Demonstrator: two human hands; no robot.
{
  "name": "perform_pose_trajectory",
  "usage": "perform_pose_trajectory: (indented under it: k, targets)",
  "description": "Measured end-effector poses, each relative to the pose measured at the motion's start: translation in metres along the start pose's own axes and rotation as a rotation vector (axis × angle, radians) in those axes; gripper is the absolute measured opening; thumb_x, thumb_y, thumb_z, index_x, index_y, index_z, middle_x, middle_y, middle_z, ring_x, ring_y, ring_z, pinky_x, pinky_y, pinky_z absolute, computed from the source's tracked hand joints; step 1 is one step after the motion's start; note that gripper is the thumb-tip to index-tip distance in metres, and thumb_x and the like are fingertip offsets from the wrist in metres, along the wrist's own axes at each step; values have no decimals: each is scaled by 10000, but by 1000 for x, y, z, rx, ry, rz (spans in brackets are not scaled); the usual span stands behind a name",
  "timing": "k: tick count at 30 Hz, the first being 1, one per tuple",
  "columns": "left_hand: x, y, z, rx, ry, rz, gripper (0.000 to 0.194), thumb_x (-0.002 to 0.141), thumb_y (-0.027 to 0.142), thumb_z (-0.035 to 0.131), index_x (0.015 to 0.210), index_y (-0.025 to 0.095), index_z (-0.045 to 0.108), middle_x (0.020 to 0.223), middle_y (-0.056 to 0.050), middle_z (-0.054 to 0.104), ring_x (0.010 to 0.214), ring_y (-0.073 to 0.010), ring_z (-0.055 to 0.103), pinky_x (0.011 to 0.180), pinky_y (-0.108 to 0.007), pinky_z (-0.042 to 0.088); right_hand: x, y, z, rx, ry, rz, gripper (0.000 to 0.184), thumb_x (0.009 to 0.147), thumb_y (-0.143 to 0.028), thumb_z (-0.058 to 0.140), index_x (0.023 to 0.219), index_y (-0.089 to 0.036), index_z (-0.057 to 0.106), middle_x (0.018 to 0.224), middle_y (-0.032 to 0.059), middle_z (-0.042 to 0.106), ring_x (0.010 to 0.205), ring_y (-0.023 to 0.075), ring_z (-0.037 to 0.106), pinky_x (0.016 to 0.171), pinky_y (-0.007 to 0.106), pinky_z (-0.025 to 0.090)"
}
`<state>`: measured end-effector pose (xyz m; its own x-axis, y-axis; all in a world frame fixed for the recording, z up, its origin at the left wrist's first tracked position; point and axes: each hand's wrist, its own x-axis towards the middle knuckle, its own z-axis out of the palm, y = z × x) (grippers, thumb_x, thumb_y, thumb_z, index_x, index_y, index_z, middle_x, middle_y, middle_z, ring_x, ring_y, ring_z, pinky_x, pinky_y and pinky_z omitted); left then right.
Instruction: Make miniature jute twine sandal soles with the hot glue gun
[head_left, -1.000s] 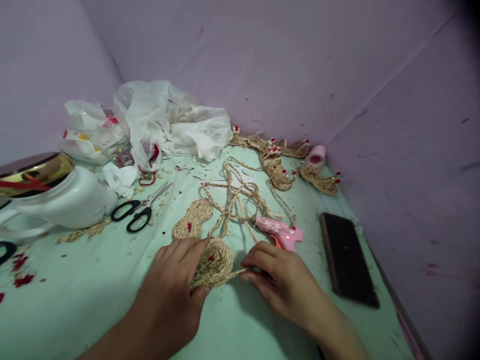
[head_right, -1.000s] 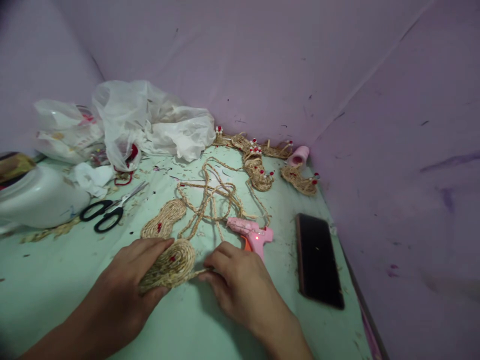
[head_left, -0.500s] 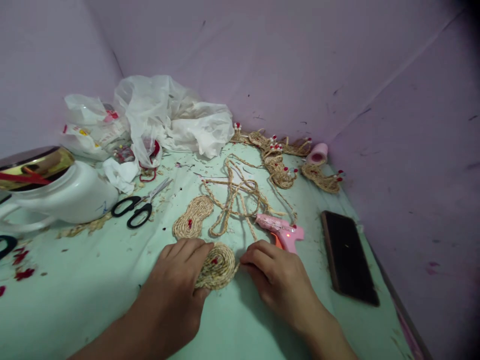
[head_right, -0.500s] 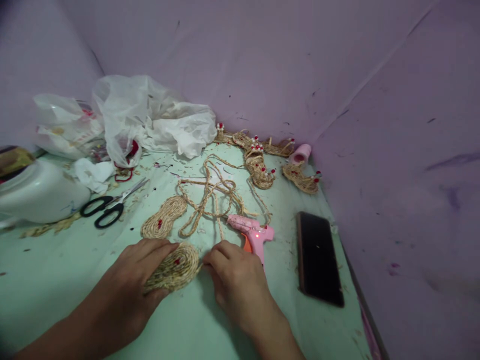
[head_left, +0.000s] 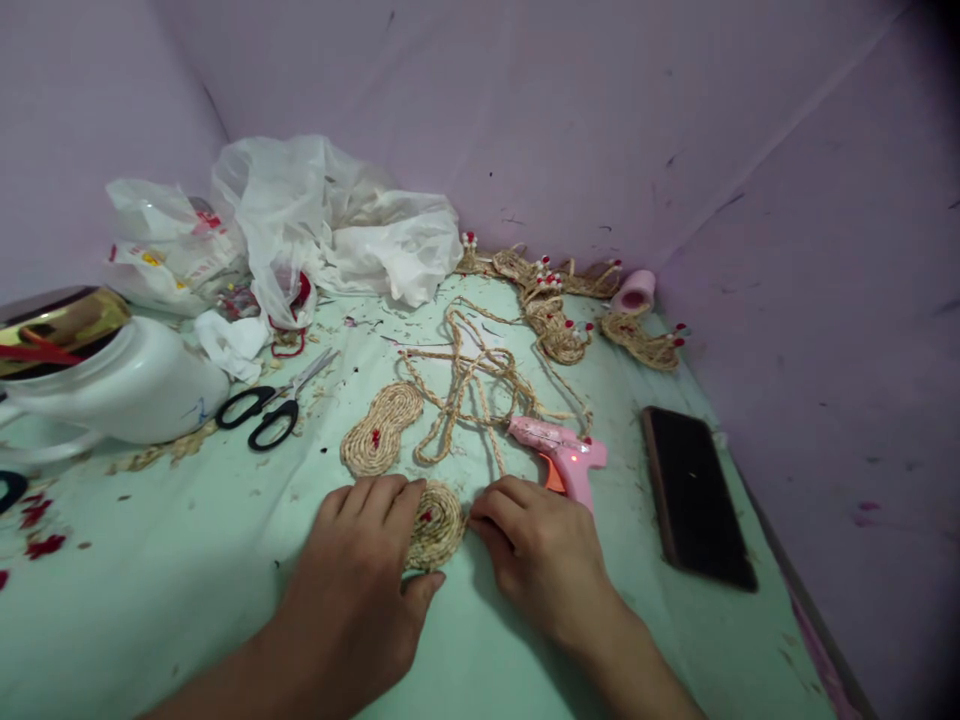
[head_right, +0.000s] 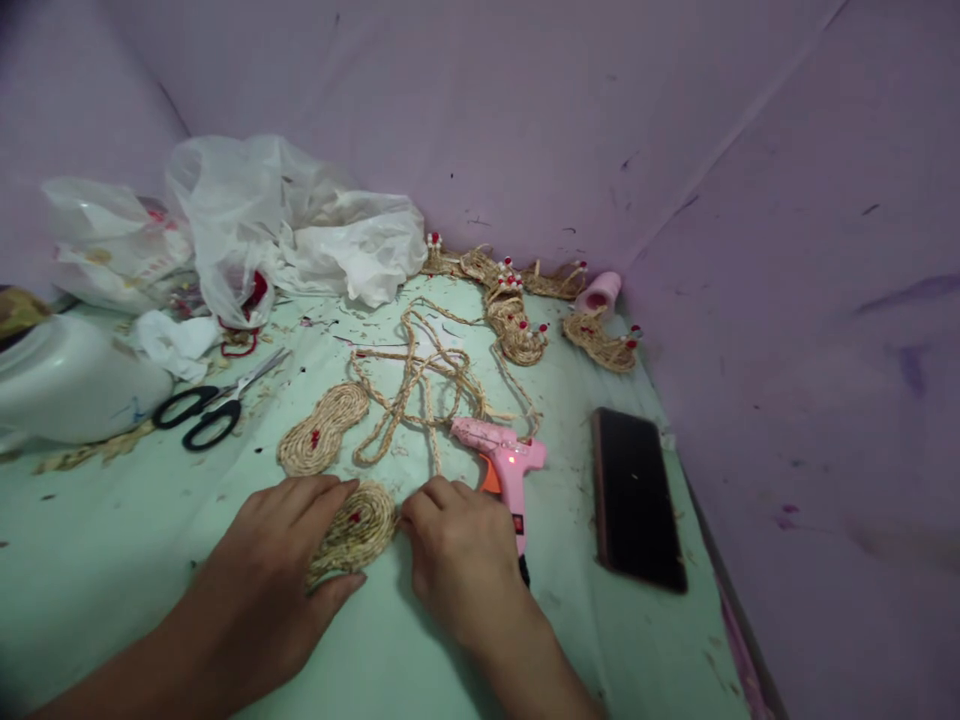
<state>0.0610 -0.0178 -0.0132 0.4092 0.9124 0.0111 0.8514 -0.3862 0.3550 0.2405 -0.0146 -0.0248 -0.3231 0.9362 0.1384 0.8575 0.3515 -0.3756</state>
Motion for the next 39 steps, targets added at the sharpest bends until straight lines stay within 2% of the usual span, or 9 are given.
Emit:
perform_pose_trajectory:
  k: [5, 11, 13, 17, 20, 24, 28, 32, 39]
  targets:
    - [5, 6, 2, 33, 15, 17, 319, 700, 241, 532, 1003, 142, 547, 995, -110, 570, 927, -277, 492, 820, -464, 368, 0, -1, 0, 14, 1, 27, 108, 759, -145, 533, 747, -207, 622, 754, 20, 641, 646, 153, 585, 562, 250, 386]
    - [8, 9, 2, 41, 22, -5, 293, 681, 241, 538, 950, 130, 569, 967, -126, 586, 930, -296, 510, 812, -480, 388, -1, -4, 3, 57, 92, 65, 119, 741, -126, 544, 733, -213, 625, 858, 23, 642, 673, 152, 592, 564, 254, 412]
    - [4, 4, 2, 24, 3, 7, 349, 685, 248, 552, 1017, 141, 550, 1030, -127, 581, 978, -300, 506, 846, -483, 389, -2, -4, 1, 78, 80, 62, 133, 750, -127, 532, 780, -214, 627, 871, 32, 634, 689, 159, 594, 567, 259, 424]
    - [-5, -15, -10, -102, 33, 79, 642, 654, 230, 586, 1261, 195, 381, 1284, -106, 464, 1154, -283, 430, 936, -428, 387, -7, -3, -10, 136, 92, 18, 235, 749, -131, 528, 962, -208, 587, 951, 59, 607, 756, 177, 597, 594, 278, 451]
    - [-7, -30, -29, -148, 77, 66, 465, 705, 187, 522, 1165, 243, 483, 1235, -65, 516, 1136, -253, 460, 938, -410, 386, -11, -5, -17, 149, 147, -18, 212, 759, -150, 539, 958, -216, 574, 915, 53, 605, 731, 169, 590, 580, 273, 448]
    - [-2, -33, -47, -86, -91, 15, 206, 726, 198, 534, 917, 224, 606, 1035, -63, 606, 969, -240, 541, 849, -417, 414, -12, -13, -15, 164, 143, -132, 143, 757, -197, 575, 898, -215, 586, 878, 51, 614, 734, 176, 570, 583, 281, 441]
    - [1, -16, -39, -102, -190, -34, 287, 674, 188, 584, 959, 213, 585, 1035, -61, 575, 971, -250, 497, 837, -425, 398, -8, -21, -4, 158, 50, -235, 130, 741, -166, 568, 858, -207, 607, 868, 52, 630, 751, 198, 540, 591, 308, 443]
    - [2, -5, -25, -102, -197, -51, 262, 684, 182, 553, 945, 196, 567, 994, -66, 564, 929, -252, 479, 804, -435, 390, -4, -22, 4, 181, 20, -222, 157, 748, -126, 534, 857, -200, 619, 840, 56, 640, 749, 197, 541, 604, 310, 455]
    - [5, -9, -17, -63, -171, 5, 153, 697, 167, 511, 840, 186, 563, 901, -74, 573, 846, -244, 483, 756, -428, 382, -3, -23, 10, 243, 112, -211, 126, 708, -116, 572, 793, -196, 618, 788, 34, 661, 675, 170, 563, 573, 284, 466]
